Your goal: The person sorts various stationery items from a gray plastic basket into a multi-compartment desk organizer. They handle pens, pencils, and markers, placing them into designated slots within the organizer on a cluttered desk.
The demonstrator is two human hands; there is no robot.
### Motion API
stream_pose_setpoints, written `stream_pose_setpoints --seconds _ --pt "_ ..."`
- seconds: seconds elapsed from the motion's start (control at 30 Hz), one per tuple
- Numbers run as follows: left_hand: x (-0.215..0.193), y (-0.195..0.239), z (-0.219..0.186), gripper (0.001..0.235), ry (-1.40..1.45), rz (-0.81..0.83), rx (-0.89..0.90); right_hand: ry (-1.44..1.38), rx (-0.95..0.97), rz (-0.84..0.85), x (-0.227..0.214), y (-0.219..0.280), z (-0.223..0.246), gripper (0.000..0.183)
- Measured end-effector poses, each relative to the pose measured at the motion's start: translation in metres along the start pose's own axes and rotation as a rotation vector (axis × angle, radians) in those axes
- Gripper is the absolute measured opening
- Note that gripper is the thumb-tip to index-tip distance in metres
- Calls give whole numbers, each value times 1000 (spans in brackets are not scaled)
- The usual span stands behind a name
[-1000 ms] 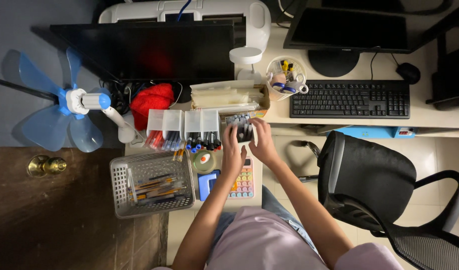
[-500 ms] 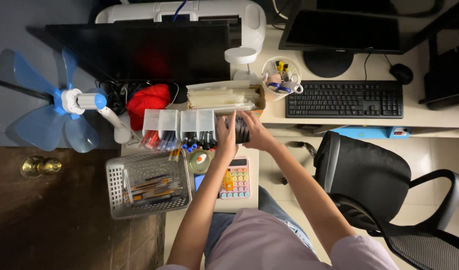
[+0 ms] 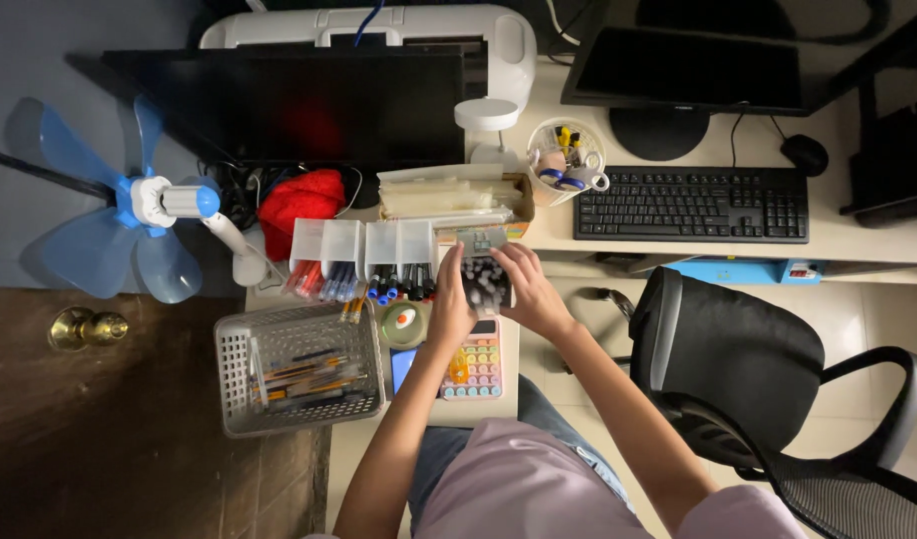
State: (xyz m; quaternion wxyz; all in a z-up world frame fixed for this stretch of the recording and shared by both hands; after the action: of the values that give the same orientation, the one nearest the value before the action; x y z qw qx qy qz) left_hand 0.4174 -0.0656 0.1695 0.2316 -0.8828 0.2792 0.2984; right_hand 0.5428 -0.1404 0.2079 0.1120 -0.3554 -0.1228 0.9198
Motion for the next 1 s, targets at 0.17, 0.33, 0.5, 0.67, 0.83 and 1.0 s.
stream_pose_setpoints --seconds 0.17,0.33,0.5,0.67,0.83,1.0 --pt "-11 -3 -14 104 20 -18 59 -40 -9 1 -14 -3 17 107" --pt "-12 -4 -17 100 12 -43 42 -43 -103 -11 -20 0 37 97" --pt "-11 -3 -29 95 8 37 148 149 145 -142 -12 9 4 56" --pt "-3 -2 -19 95 34 -10 135 162 -6 58 -1 -1 47 61" --pt "-17 -4 -33 92 93 -64 104 104 -146 41 3 0 59 57" --pt "5 5 -15 80 99 -16 -13 177 -46 -149 -1 -5 50 41"
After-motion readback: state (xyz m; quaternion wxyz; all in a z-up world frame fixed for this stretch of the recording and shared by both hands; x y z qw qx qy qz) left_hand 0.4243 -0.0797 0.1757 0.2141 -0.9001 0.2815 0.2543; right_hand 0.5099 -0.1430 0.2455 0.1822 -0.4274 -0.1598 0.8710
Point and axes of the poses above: each hand's wrist, its own y-axis away from the middle knuckle, its own x-axis out of the palm, z = x × y, the point moved 8 cm from there along -y, towards the middle knuckle, and after that the axes turned 8 degrees about -y, right-handed, at the moved point
